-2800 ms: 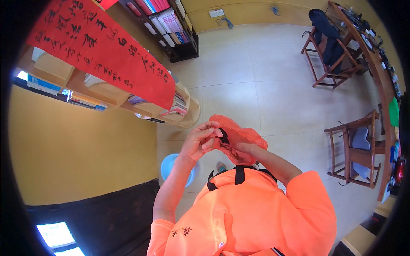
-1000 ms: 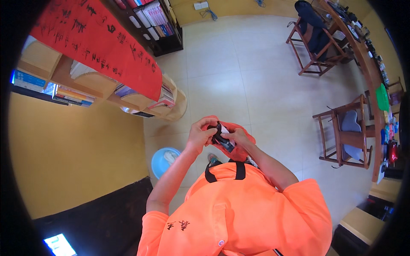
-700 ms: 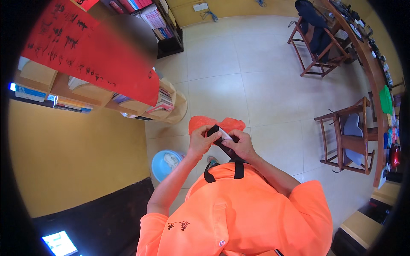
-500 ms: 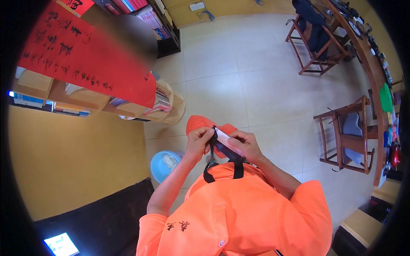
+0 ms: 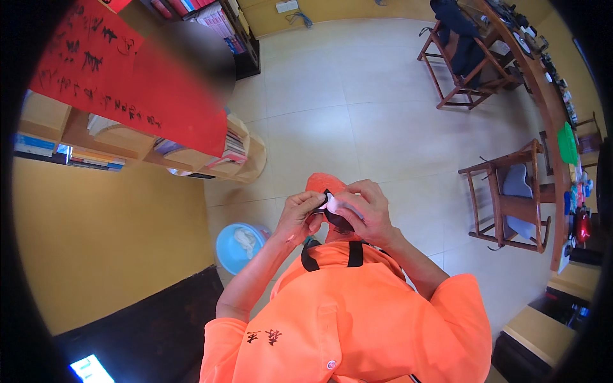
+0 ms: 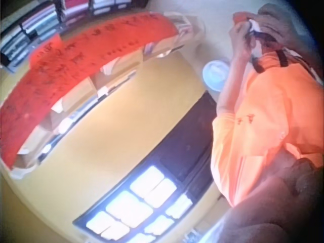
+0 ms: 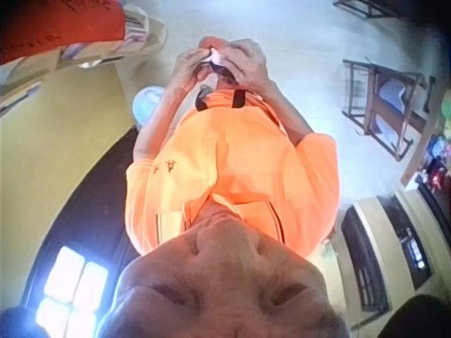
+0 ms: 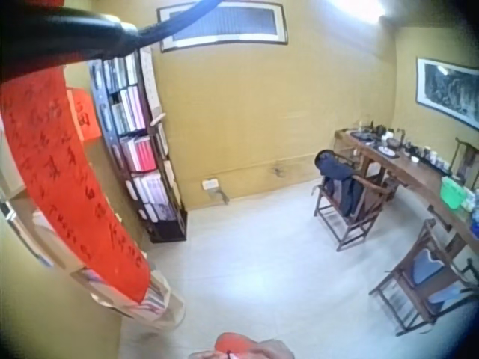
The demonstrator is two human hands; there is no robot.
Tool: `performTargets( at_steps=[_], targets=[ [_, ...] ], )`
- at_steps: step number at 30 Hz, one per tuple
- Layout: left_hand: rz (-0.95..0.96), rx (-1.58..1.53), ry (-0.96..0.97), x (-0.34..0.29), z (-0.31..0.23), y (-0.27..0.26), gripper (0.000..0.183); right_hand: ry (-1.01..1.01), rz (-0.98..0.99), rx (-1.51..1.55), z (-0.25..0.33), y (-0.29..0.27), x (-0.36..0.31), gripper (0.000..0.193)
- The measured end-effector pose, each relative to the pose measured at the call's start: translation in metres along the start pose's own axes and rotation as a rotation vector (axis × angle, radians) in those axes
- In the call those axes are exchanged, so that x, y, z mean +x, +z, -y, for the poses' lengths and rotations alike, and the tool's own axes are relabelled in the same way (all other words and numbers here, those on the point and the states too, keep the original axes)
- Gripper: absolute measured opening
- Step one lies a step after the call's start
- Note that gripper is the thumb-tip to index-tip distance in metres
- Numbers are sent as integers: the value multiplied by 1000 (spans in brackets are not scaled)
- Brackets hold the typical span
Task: The person wipes a small black rectangular object with a white tissue and then uses a blue cloth to wipe the surface of a wooden table. The person moves around the table, cleaning different sections and handling various items like a green bowl and a red kettle.
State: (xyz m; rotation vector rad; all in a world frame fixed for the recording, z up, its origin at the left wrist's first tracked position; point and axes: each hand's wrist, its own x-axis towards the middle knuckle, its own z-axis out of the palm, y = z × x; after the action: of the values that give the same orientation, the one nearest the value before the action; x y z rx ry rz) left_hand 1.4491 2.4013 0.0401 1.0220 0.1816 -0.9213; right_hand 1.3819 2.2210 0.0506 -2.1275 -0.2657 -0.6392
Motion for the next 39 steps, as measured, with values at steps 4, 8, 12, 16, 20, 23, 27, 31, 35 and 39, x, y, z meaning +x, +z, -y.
performTargets(
  at_steps=[4, 8, 12, 16, 20, 23, 27, 31, 35, 39],
  targets=[
    [20, 0, -21, -7, 1, -2, 18, 3, -55, 79, 3, 8, -9, 19],
    [38, -38, -61, -14, 3, -3, 19, 26, -153, 146, 11, 11, -18, 17],
    [78, -93, -48, -19, 7, -3, 20, 118, -213, 256, 18, 7, -25, 15],
    [75, -74, -2, -25, 12, -1, 18, 382, -326, 566, 28, 7, -32, 9],
    [128, -14, 60, -28, 11, 2, 17, 534, -441, 725, 28, 9, -44, 8],
    [82, -2, 55, -26, 12, 6, 16, 604, -492, 721, 22, 9, -48, 11],
    [125, 45, 70, -26, 16, 5, 19, 714, -524, 816, 14, 1, -50, 14],
    [159, 53, 59, -26, 17, 6, 19, 854, -630, 1022, 13, -3, -42, 13],
    [175, 11, 69, -24, 22, 1, 17, 899, -617, 1254, 8, -11, -41, 18],
    [173, -10, 63, -25, 22, 4, 15, 746, -518, 1406, -4, -13, -54, 17]
  ],
)
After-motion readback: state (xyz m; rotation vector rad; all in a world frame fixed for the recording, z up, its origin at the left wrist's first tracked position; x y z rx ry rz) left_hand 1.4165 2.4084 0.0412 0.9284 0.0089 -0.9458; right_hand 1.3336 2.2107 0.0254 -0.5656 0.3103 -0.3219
